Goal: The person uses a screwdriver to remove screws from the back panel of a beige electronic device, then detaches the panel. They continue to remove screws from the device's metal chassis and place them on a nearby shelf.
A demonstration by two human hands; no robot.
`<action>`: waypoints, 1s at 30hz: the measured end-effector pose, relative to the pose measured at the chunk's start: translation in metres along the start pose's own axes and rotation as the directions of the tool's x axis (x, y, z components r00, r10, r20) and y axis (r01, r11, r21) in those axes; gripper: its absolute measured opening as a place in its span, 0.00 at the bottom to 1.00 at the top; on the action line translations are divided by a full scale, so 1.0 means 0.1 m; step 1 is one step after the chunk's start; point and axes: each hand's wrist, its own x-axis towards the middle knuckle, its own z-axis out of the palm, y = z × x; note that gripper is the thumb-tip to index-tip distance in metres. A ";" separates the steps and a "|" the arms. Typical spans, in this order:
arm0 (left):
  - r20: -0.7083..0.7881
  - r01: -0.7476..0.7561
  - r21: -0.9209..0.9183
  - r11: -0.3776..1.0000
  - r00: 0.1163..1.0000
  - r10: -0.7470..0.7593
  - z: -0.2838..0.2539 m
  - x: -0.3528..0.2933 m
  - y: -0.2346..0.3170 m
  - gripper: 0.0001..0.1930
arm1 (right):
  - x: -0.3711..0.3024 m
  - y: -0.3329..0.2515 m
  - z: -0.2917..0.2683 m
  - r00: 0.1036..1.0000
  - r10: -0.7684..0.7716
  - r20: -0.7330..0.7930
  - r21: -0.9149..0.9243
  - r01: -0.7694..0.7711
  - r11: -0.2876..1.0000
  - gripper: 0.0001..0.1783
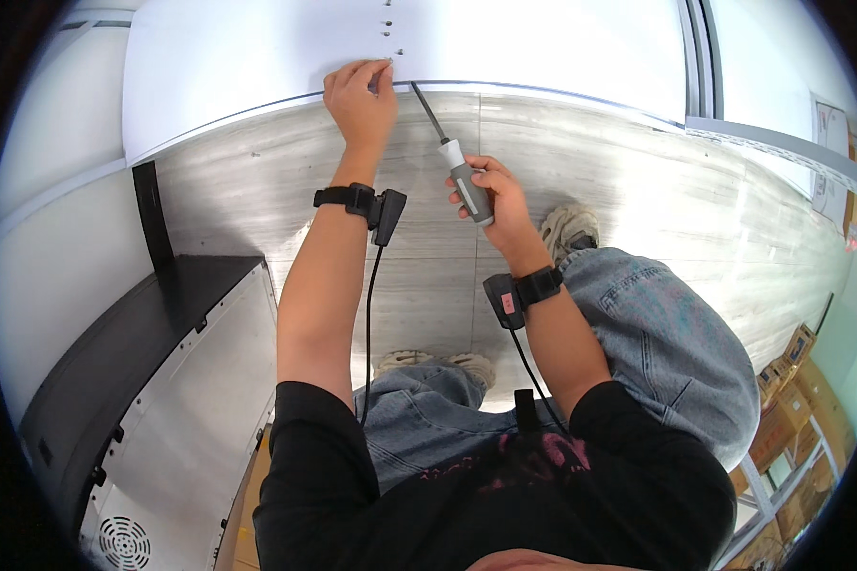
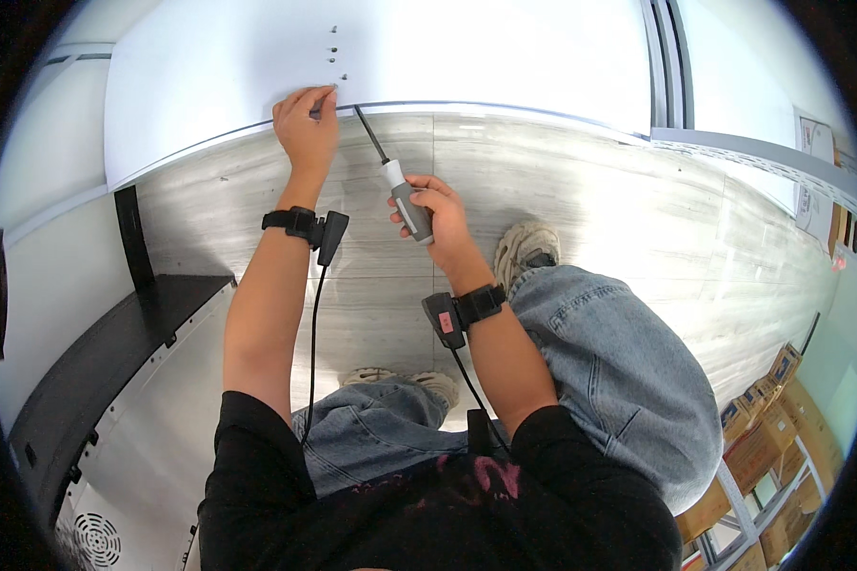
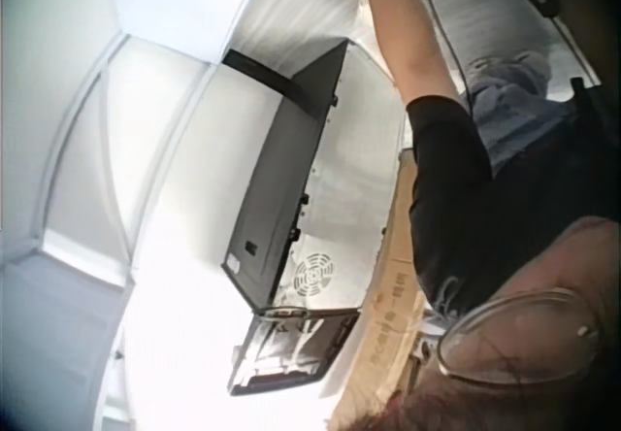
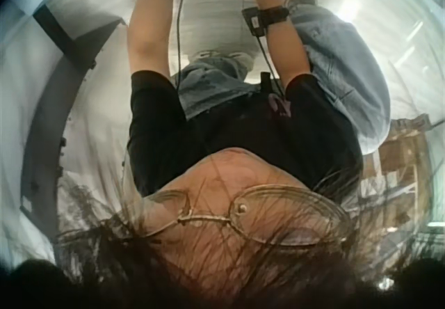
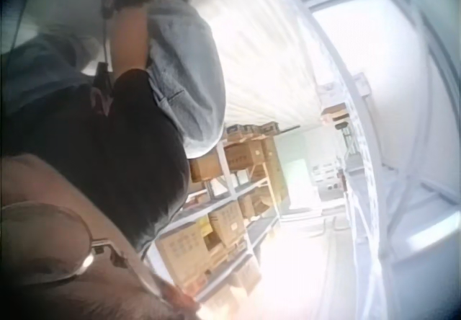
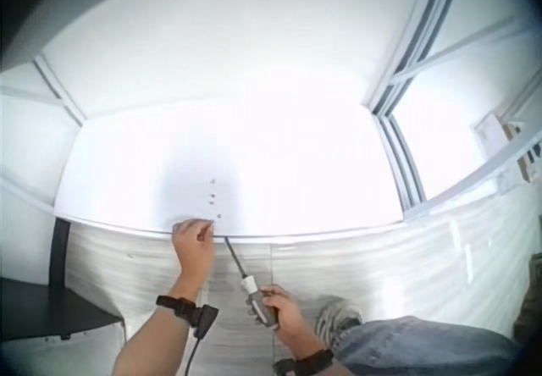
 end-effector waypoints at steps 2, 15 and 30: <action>-0.019 0.040 0.011 0.999 0.999 -0.040 0.02 -0.02 0.00 0.06 | 0.00 0.01 0.01 1.000 -0.009 0.003 0.018 0.009 1.000 0.18; 0.073 0.496 -0.377 0.782 0.858 -0.509 -0.73 -0.47 -0.42 0.08 | 0.01 0.26 0.42 0.992 0.039 0.117 -0.129 -0.024 0.991 0.19; 0.334 0.432 -0.872 -0.230 0.183 -0.925 -2.25 -2.04 -1.13 0.12 | -0.29 1.58 1.07 0.775 0.578 0.254 -0.485 -0.415 0.770 0.21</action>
